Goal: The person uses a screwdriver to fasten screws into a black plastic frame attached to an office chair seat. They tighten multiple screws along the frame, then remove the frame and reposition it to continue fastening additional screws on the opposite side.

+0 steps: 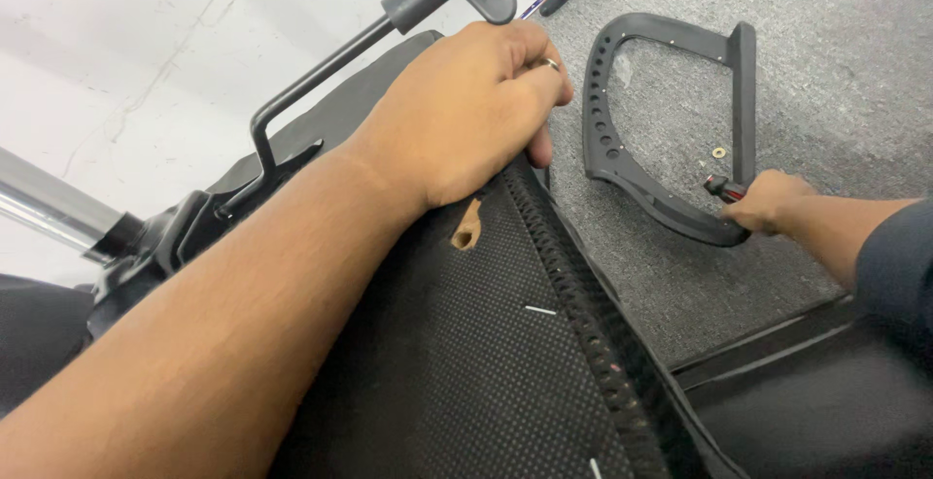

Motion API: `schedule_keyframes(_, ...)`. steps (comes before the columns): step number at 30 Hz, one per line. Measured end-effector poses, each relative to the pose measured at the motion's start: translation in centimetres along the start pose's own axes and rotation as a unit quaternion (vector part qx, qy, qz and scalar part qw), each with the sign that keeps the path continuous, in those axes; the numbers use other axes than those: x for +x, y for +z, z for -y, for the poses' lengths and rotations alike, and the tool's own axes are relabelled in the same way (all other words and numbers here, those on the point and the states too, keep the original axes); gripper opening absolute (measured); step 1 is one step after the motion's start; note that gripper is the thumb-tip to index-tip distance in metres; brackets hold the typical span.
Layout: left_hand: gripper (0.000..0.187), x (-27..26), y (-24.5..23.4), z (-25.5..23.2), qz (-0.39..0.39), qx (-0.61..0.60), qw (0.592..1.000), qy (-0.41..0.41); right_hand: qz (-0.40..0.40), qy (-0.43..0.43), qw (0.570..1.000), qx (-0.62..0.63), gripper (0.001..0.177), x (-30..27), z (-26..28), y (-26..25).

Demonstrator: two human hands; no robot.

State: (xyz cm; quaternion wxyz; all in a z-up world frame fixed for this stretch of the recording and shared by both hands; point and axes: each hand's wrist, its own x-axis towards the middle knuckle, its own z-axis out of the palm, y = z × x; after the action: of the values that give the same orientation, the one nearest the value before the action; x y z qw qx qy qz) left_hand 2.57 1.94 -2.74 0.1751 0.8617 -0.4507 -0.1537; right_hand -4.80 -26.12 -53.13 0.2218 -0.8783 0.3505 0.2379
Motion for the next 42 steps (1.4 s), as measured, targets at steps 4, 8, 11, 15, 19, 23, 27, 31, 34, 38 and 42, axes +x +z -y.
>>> schedule_keyframes(4,0.031,0.2,0.1,0.2,-0.006,-0.017,1.0,0.007,-0.04,0.016,0.994,0.096,0.055,-0.8,0.2,-1.2)
schedule_keyframes(8,0.031,0.2,0.3,0.1,-0.015,-0.014,1.0,0.007,-0.136,-0.005,0.974,0.182,0.042,-1.9,0.2,-3.6)
schedule_keyframes(11,0.033,0.2,0.6,0.3,-0.022,-0.009,1.0,-0.007,-0.096,-0.024,0.899,0.427,0.027,-4.3,1.9,-5.9)
schedule_keyframes(15,0.033,0.4,0.9,0.6,-0.068,0.033,0.997,0.012,-0.033,0.0,0.826,0.563,0.026,-9.1,5.8,-9.7)
schedule_keyframes(19,0.032,0.1,1.1,0.3,-0.151,0.081,0.985,0.003,-0.008,-0.042,0.805,0.592,0.022,-14.5,8.4,-14.2)
schedule_keyframes(23,0.034,-0.8,1.0,-0.2,-0.17,0.097,0.977,-0.08,-0.009,-0.092,0.841,0.532,0.021,-19.4,8.5,-18.1)
schedule_keyframes(27,0.033,-2.1,0.4,-0.6,-0.189,0.082,0.974,-0.095,-0.035,-0.132,0.893,0.428,0.028,-24.8,7.6,-21.2)
schedule_keyframes(31,0.033,-4.1,-0.4,-1.4,-0.194,0.06,0.973,-0.11,-0.067,-0.15,0.919,0.359,0.03,-30.4,7.4,-24.1)
schedule_keyframes(34,0.032,-5.6,-1.0,-2.2,-0.162,0.017,0.976,-0.143,-0.079,-0.207,0.909,0.353,0.029,-34.4,8.4,-26.1)
schedule_keyframes(38,0.03,-7.2,-1.3,-2.6,-0.202,0.018,0.974,-0.101,-0.079,-0.257,0.913,0.307,0.027,-39.1,10.0,-27.9)
schedule_keyframes(42,0.029,-8.4,-1.6,-2.0,-0.231,-0.062,0.967,-0.085,-0.092,-0.273,0.9,0.327,0.026,-43.4,11.3,-28.2)
